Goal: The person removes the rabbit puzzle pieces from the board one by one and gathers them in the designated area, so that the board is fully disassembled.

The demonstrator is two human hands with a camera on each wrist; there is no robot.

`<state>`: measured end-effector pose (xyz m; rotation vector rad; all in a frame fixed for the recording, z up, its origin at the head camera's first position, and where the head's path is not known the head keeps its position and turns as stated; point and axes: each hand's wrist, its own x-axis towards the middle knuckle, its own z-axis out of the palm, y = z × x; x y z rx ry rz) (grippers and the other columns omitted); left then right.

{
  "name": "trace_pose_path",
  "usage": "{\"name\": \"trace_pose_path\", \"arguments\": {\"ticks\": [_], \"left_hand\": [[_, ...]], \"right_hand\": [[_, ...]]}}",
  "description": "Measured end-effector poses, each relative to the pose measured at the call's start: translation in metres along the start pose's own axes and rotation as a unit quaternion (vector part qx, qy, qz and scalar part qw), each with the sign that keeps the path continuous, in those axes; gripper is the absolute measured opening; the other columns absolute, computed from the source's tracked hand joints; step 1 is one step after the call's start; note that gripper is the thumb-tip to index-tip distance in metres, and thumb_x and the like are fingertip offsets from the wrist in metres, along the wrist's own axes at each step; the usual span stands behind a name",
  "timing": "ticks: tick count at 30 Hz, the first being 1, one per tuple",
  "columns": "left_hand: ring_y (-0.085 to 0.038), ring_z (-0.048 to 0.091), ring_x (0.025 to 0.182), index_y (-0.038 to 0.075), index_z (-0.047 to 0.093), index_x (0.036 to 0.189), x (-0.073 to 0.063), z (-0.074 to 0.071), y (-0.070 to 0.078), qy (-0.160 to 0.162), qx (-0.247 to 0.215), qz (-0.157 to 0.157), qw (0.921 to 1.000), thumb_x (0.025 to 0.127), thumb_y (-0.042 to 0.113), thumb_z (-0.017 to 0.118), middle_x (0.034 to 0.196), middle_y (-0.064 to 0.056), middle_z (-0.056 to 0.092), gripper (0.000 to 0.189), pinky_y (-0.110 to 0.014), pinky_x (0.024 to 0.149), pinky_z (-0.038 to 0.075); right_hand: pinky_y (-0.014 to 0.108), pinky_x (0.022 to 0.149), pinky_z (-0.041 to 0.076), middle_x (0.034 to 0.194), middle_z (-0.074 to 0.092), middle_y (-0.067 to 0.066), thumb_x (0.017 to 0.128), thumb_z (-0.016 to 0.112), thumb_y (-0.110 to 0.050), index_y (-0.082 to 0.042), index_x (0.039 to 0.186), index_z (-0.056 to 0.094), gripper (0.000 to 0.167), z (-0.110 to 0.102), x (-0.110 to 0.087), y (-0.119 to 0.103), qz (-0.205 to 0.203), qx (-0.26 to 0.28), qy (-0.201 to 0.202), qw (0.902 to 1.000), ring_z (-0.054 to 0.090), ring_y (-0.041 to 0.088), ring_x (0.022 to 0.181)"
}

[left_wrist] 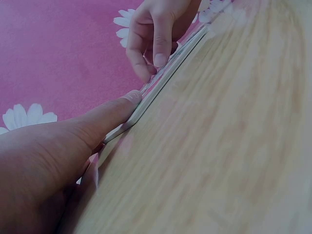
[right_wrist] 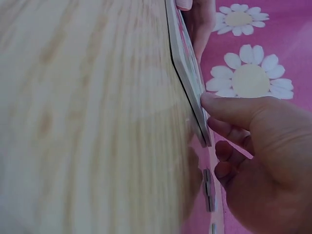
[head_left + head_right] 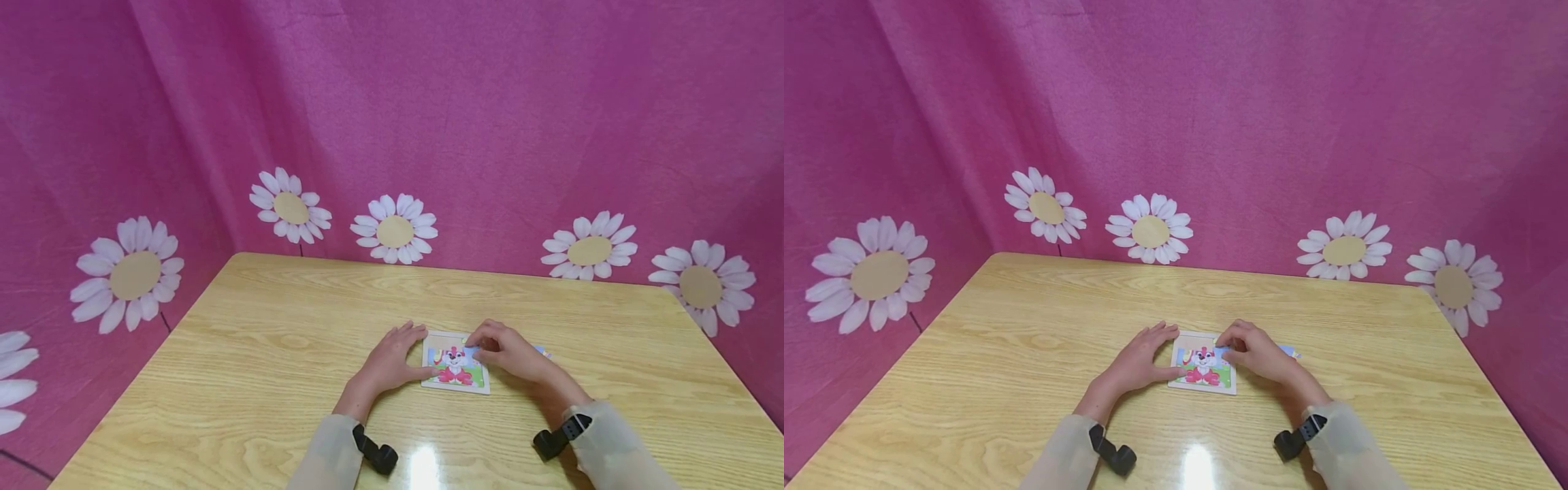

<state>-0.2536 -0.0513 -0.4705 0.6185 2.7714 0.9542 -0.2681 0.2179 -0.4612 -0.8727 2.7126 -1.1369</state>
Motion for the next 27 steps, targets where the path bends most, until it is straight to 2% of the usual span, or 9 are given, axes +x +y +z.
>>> {"name": "trace_pose_path", "arguments": {"ticks": [7, 14, 21, 27], "left_hand": [[-0.019, 0.024, 0.152, 0.017, 0.045, 0.147, 0.001, 0.000, 0.001, 0.001, 0.005, 0.000, 1.0000, 0.081, 0.054, 0.073, 0.156, 0.001, 0.041, 0.080, -0.043, 0.128, 0.018], [-0.021, 0.022, 0.153, 0.020, 0.044, 0.148, 0.000, -0.001, 0.003, -0.001, -0.003, -0.015, 0.9999, 0.081, 0.053, 0.073, 0.158, 0.001, 0.038, 0.081, -0.045, 0.127, 0.018], [-0.020, 0.023, 0.152, 0.018, 0.045, 0.147, 0.000, 0.001, 0.001, 0.001, -0.006, -0.009, 0.9999, 0.081, 0.053, 0.074, 0.157, 0.001, 0.040, 0.080, -0.044, 0.127, 0.018], [-0.020, 0.024, 0.152, 0.017, 0.046, 0.147, 0.000, 0.000, 0.001, 0.002, 0.000, -0.004, 1.0000, 0.081, 0.052, 0.074, 0.156, 0.001, 0.041, 0.079, -0.044, 0.127, 0.018]], "right_hand": [[0.016, 0.067, 0.040, 0.090, 0.056, 0.006, 0.092, 0.064, -0.003, -0.004, 0.103, 0.067, 0.012, -0.003, 0.004, -0.006, -0.009, -0.018, -0.033, 0.9993, 0.045, 0.004, 0.081], [0.016, 0.069, 0.041, 0.088, 0.054, 0.007, 0.092, 0.063, -0.002, 0.000, 0.098, 0.065, 0.007, -0.002, 0.012, -0.012, 0.006, -0.024, -0.053, 0.9983, 0.045, 0.005, 0.082], [0.015, 0.070, 0.043, 0.090, 0.054, 0.007, 0.092, 0.062, 0.000, 0.003, 0.099, 0.062, 0.008, -0.004, 0.016, -0.016, 0.018, -0.030, -0.085, 0.9958, 0.044, 0.003, 0.081], [0.019, 0.075, 0.038, 0.088, 0.052, 0.004, 0.091, 0.063, -0.001, -0.002, 0.098, 0.062, 0.007, -0.002, 0.013, -0.019, -0.002, -0.065, -0.063, 0.9959, 0.040, 0.012, 0.088]]}}
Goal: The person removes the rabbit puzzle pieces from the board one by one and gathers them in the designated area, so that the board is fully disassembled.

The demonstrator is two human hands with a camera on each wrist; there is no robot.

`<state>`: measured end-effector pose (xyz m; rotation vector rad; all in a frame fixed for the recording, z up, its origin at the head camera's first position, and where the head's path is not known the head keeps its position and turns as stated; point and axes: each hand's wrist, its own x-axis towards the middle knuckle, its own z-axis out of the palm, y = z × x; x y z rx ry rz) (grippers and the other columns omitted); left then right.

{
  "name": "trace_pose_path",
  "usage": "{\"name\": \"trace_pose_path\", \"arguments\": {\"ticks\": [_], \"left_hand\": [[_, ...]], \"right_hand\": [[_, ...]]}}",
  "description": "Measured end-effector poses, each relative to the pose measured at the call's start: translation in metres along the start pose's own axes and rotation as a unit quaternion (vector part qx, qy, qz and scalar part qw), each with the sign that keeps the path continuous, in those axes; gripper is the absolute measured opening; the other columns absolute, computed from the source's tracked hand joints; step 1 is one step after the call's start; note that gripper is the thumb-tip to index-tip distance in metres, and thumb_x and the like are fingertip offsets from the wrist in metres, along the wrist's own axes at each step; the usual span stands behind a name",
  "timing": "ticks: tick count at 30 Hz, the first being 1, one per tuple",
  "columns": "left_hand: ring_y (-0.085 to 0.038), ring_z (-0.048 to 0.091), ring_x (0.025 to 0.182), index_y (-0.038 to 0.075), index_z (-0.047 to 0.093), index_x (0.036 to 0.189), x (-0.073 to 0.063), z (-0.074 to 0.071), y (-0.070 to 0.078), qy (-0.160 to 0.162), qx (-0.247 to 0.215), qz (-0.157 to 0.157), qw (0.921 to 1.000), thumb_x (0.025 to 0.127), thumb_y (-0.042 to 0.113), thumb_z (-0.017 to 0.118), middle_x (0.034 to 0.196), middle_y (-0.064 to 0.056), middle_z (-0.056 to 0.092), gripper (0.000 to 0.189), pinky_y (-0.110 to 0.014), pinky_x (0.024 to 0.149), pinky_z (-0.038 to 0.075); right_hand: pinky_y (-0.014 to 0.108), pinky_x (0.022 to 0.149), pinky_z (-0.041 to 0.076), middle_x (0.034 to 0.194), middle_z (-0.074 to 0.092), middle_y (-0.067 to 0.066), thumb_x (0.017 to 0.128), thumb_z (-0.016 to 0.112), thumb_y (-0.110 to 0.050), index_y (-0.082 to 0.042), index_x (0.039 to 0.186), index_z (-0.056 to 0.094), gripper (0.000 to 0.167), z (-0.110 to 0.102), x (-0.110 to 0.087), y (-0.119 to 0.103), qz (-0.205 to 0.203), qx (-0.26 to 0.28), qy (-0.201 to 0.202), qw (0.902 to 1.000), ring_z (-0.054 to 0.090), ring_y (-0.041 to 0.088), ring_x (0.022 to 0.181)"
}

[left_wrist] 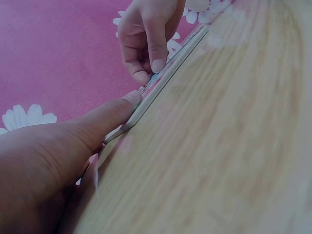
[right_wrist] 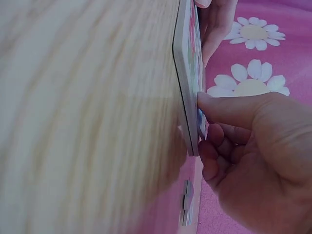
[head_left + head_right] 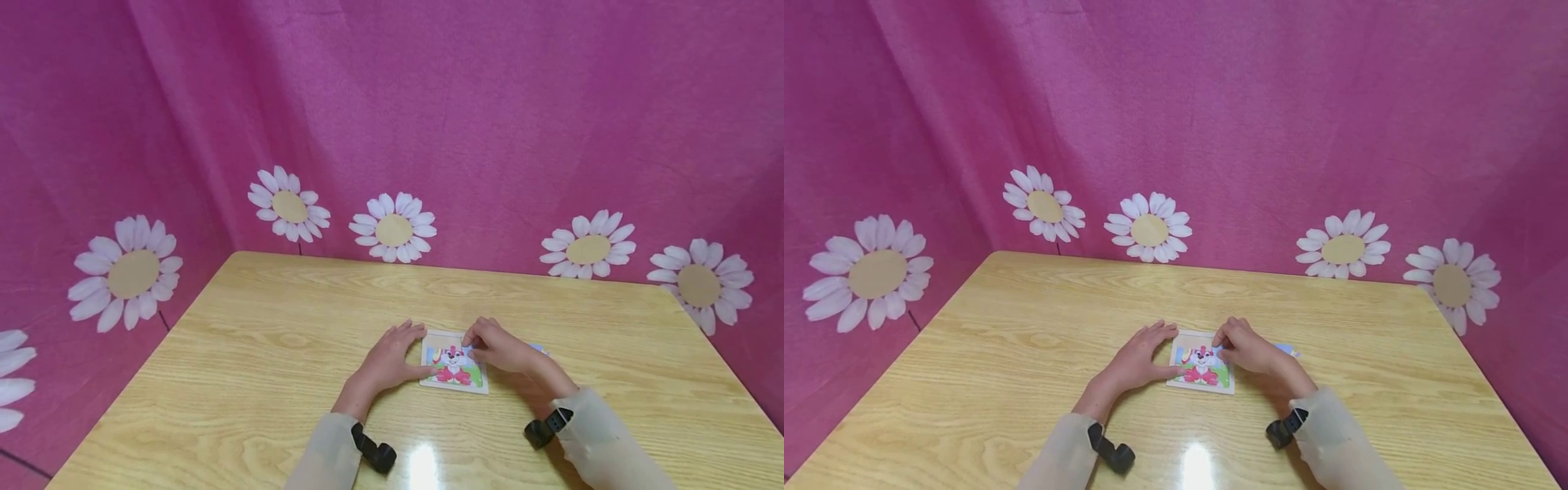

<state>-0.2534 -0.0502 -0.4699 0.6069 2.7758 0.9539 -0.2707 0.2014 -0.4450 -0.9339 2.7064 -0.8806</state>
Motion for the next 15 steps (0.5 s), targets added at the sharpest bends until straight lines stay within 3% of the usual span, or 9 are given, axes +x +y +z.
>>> {"name": "trace_pose_path", "arguments": {"ticks": [7, 15], "left_hand": [[-0.020, 0.023, 0.152, 0.018, 0.045, 0.147, -0.0003, -0.0011, 0.0007, 0.000, -0.004, -0.003, 1.0000, 0.081, 0.052, 0.074, 0.157, 0.000, 0.040, 0.080, -0.044, 0.127, 0.019], [-0.020, 0.024, 0.152, 0.018, 0.045, 0.148, -0.0007, -0.0010, 0.0009, -0.001, -0.002, 0.000, 1.0000, 0.081, 0.052, 0.074, 0.157, 0.001, 0.040, 0.080, -0.044, 0.127, 0.019]], "right_hand": [[0.022, 0.076, 0.033, 0.085, 0.050, 0.003, 0.089, 0.064, 0.000, -0.003, 0.095, 0.063, 0.006, 0.0007, -0.0007, -0.0020, -0.012, -0.022, 0.016, 0.9996, 0.037, 0.014, 0.088], [0.021, 0.076, 0.036, 0.087, 0.052, 0.005, 0.087, 0.067, 0.001, -0.002, 0.095, 0.062, 0.009, 0.0019, -0.0014, -0.0013, -0.017, -0.014, 0.030, 0.9993, 0.042, 0.013, 0.087]]}}
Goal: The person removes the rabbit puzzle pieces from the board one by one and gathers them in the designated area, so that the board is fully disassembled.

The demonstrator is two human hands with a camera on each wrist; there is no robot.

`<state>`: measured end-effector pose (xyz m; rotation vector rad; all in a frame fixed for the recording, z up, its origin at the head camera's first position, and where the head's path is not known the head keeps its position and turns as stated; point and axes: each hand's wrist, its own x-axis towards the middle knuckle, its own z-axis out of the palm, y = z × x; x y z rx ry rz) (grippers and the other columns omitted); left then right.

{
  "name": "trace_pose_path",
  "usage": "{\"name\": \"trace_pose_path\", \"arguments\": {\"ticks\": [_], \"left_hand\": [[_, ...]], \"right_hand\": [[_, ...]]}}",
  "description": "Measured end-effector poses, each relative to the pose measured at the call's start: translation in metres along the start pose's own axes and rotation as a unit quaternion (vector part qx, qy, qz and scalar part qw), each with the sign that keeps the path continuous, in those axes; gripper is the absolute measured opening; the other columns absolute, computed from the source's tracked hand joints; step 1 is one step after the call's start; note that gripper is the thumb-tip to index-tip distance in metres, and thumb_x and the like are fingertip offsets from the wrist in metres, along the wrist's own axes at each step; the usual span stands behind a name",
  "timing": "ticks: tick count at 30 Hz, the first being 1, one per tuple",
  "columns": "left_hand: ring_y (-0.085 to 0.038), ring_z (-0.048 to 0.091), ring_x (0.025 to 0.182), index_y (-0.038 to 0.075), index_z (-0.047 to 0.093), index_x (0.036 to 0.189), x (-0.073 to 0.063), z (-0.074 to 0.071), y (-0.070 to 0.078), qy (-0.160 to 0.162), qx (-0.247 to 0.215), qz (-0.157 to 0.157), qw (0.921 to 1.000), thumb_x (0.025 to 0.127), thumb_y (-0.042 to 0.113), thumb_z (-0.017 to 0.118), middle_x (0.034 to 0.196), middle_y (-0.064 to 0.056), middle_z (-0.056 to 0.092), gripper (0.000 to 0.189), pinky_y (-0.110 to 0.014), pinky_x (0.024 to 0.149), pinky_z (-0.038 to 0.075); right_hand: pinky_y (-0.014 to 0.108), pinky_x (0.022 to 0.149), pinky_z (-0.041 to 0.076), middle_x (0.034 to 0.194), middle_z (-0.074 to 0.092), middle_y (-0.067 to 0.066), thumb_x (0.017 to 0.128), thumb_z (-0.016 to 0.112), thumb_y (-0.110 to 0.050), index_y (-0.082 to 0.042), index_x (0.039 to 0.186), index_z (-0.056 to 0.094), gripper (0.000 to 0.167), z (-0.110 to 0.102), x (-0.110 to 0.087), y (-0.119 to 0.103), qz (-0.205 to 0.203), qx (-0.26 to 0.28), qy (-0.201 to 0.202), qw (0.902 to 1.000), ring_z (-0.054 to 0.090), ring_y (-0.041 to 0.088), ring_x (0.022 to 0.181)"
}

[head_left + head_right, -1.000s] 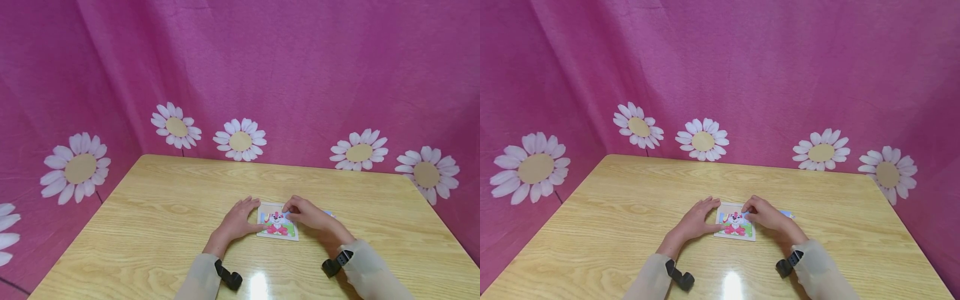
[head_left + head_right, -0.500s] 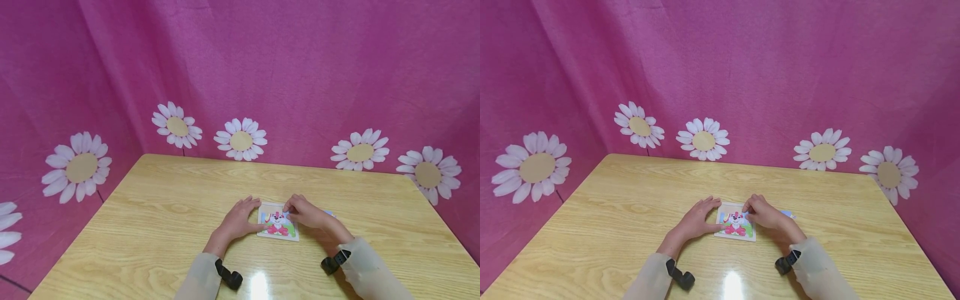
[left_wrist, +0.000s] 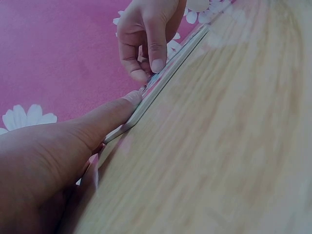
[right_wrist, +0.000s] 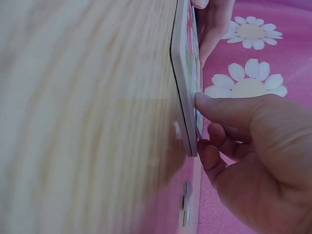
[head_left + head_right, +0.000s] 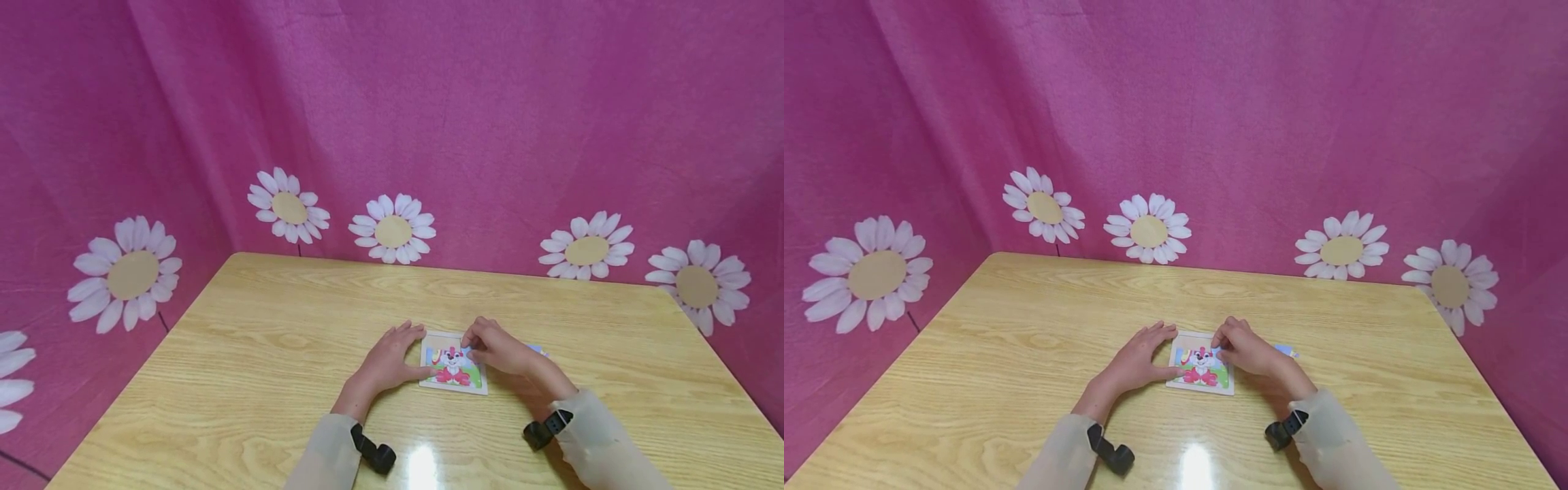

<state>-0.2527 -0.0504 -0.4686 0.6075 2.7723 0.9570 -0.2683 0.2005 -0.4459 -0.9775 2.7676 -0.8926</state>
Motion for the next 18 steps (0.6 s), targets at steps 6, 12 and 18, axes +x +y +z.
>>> {"name": "trace_pose_path", "arguments": {"ticks": [6, 12, 18], "left_hand": [[-0.020, 0.024, 0.152, 0.018, 0.045, 0.148, 0.0000, 0.0001, -0.0011, 0.001, 0.003, 0.003, 1.0000, 0.081, 0.052, 0.074, 0.157, 0.001, 0.039, 0.080, -0.044, 0.127, 0.019], [-0.019, 0.024, 0.152, 0.018, 0.045, 0.147, 0.0005, 0.0009, -0.0019, 0.001, 0.003, 0.005, 1.0000, 0.082, 0.052, 0.073, 0.157, 0.001, 0.040, 0.079, -0.043, 0.127, 0.018], [-0.020, 0.024, 0.152, 0.017, 0.046, 0.147, 0.0007, 0.0009, -0.0017, 0.002, 0.004, 0.007, 1.0000, 0.082, 0.052, 0.073, 0.156, 0.001, 0.041, 0.079, -0.043, 0.127, 0.018]], "right_hand": [[0.019, 0.070, 0.042, 0.091, 0.049, 0.009, 0.085, 0.069, 0.002, 0.003, 0.100, 0.058, 0.018, 0.0017, 0.0006, 0.0037, 0.006, 0.030, 0.025, 0.9992, 0.045, 0.011, 0.083], [0.019, 0.071, 0.045, 0.093, 0.054, 0.010, 0.085, 0.070, 0.000, 0.003, 0.103, 0.061, 0.021, 0.0026, 0.0010, 0.0060, 0.026, 0.020, 0.026, 0.9991, 0.049, 0.012, 0.085], [0.021, 0.075, 0.049, 0.096, 0.058, 0.010, 0.086, 0.070, 0.000, 0.003, 0.105, 0.063, 0.020, 0.0024, 0.0005, 0.0077, 0.038, 0.014, 0.034, 0.9986, 0.054, 0.015, 0.089]]}}
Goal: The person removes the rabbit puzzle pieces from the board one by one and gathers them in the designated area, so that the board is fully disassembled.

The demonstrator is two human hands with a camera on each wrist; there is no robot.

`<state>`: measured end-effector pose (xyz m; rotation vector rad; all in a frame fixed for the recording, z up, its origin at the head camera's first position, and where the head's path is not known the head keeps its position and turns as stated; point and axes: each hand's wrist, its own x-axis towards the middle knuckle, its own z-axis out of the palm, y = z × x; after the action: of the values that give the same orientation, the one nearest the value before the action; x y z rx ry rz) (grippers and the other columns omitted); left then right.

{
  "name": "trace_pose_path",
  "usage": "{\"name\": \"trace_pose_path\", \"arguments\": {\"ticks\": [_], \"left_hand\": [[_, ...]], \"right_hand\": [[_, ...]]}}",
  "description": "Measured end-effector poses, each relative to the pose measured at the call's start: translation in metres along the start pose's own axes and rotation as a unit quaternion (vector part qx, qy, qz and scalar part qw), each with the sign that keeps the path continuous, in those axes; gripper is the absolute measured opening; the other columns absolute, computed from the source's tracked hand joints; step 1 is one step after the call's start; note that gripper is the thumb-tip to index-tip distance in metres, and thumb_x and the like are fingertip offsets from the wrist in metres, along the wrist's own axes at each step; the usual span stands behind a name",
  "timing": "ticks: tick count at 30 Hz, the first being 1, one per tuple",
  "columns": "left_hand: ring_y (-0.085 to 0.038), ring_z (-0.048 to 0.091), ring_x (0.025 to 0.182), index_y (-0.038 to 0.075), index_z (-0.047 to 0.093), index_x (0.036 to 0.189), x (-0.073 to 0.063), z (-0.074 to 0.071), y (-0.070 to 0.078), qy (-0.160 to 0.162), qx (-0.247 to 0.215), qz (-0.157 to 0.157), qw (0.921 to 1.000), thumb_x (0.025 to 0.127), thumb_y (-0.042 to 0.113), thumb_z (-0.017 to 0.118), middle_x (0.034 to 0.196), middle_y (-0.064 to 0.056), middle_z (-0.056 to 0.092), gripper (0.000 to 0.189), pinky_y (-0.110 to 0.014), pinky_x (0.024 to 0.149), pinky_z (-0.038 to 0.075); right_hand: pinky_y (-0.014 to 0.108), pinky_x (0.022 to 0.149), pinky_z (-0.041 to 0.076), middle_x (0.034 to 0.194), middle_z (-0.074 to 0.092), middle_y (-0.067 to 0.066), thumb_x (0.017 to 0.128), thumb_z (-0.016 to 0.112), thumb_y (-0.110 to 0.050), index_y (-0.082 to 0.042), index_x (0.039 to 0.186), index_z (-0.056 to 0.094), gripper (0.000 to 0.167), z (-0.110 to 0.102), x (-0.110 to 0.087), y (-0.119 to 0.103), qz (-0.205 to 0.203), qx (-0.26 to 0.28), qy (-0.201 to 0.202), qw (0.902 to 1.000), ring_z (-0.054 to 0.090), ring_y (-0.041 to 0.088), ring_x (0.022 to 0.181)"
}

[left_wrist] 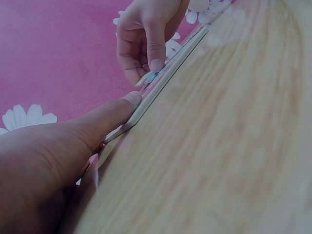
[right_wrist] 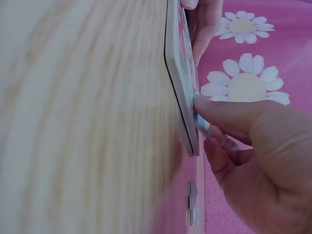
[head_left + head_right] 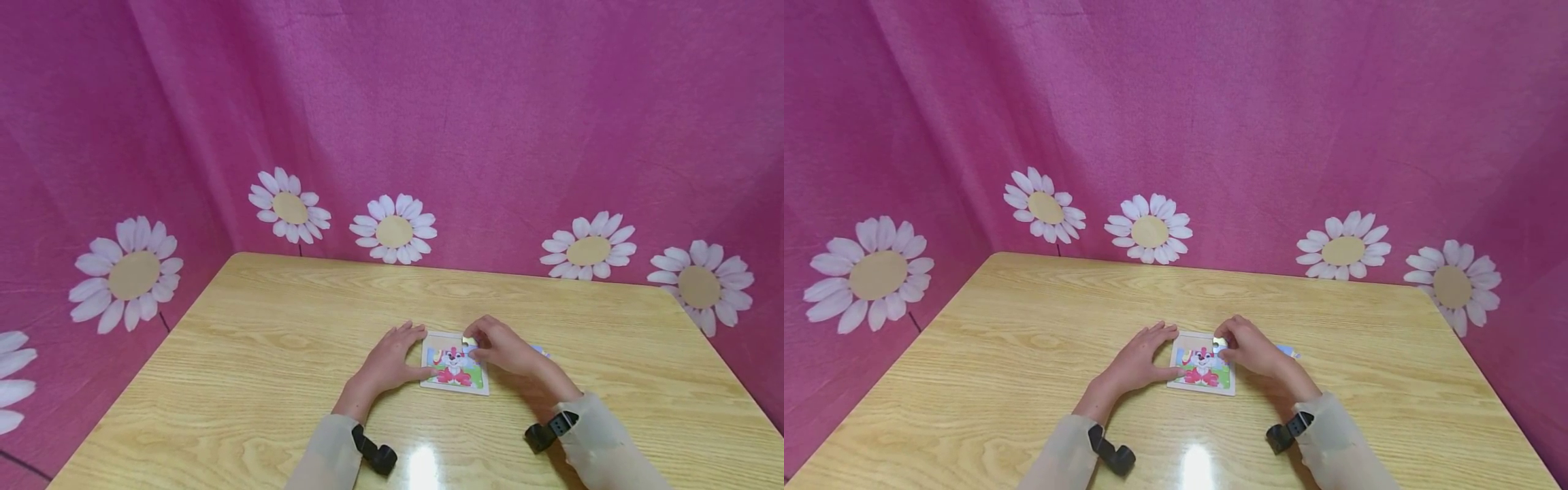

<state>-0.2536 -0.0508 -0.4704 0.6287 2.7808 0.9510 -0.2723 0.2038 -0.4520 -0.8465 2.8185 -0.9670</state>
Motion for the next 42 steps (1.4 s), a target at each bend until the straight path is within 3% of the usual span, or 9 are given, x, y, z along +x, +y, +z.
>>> {"name": "trace_pose_path", "arguments": {"ticks": [9, 13, 22, 29, 35, 42], "left_hand": [[-0.019, 0.023, 0.152, 0.018, 0.046, 0.147, 0.000, 0.001, 0.001, -0.002, 0.000, 0.002, 1.0000, 0.082, 0.053, 0.073, 0.156, 0.002, 0.041, 0.079, -0.042, 0.128, 0.017], [-0.019, 0.023, 0.152, 0.018, 0.046, 0.147, 0.000, 0.001, 0.000, -0.003, 0.003, 0.001, 1.0000, 0.082, 0.053, 0.073, 0.156, 0.002, 0.041, 0.079, -0.042, 0.128, 0.017], [-0.019, 0.023, 0.152, 0.018, 0.046, 0.147, 0.000, 0.002, 0.000, -0.003, 0.006, 0.000, 1.0000, 0.081, 0.055, 0.073, 0.156, 0.002, 0.041, 0.080, -0.043, 0.128, 0.017], [-0.019, 0.023, 0.152, 0.018, 0.046, 0.147, 0.000, 0.002, 0.001, -0.001, 0.000, 0.003, 1.0000, 0.080, 0.055, 0.074, 0.157, 0.001, 0.041, 0.081, -0.043, 0.128, 0.017], [-0.019, 0.023, 0.153, 0.018, 0.044, 0.148, 0.000, 0.000, 0.000, 0.003, 0.001, 0.006, 1.0000, 0.080, 0.055, 0.074, 0.157, 0.001, 0.040, 0.083, -0.042, 0.128, 0.017], [-0.020, 0.023, 0.153, 0.017, 0.045, 0.147, -0.001, 0.000, 0.000, 0.002, 0.000, 0.009, 1.0000, 0.080, 0.054, 0.074, 0.157, 0.001, 0.040, 0.083, -0.042, 0.128, 0.016]], "right_hand": [[0.019, 0.069, 0.047, 0.093, 0.059, 0.008, 0.087, 0.066, 0.005, 0.001, 0.102, 0.063, 0.016, -0.001, -0.003, 0.000, -0.020, -0.006, 0.027, 0.9994, 0.053, 0.012, 0.083], [0.020, 0.072, 0.051, 0.095, 0.061, 0.010, 0.087, 0.064, 0.007, 0.001, 0.101, 0.065, 0.015, 0.000, -0.003, -0.001, -0.020, -0.002, 0.041, 0.9990, 0.057, 0.013, 0.085], [0.019, 0.074, 0.049, 0.101, 0.066, 0.010, 0.091, 0.060, 0.005, -0.004, 0.103, 0.069, 0.017, 0.000, -0.007, 0.001, 0.035, 0.033, 0.078, 0.9958, 0.057, 0.014, 0.088], [0.019, 0.078, 0.052, 0.102, 0.067, 0.011, 0.091, 0.061, 0.006, -0.003, 0.102, 0.068, 0.016, -0.002, -0.013, 0.008, 0.032, 0.037, 0.094, 0.9943, 0.061, 0.018, 0.090], [0.017, 0.072, 0.049, 0.104, 0.065, 0.012, 0.091, 0.059, 0.006, -0.004, 0.104, 0.068, 0.018, -0.008, -0.021, 0.013, 0.056, 0.040, 0.098, 0.9928, 0.057, 0.013, 0.087], [0.016, 0.070, 0.048, 0.101, 0.065, 0.012, 0.090, 0.062, 0.006, -0.003, 0.103, 0.069, 0.017, -0.014, -0.032, 0.022, 0.052, 0.031, 0.119, 0.9911, 0.057, 0.008, 0.083]]}}
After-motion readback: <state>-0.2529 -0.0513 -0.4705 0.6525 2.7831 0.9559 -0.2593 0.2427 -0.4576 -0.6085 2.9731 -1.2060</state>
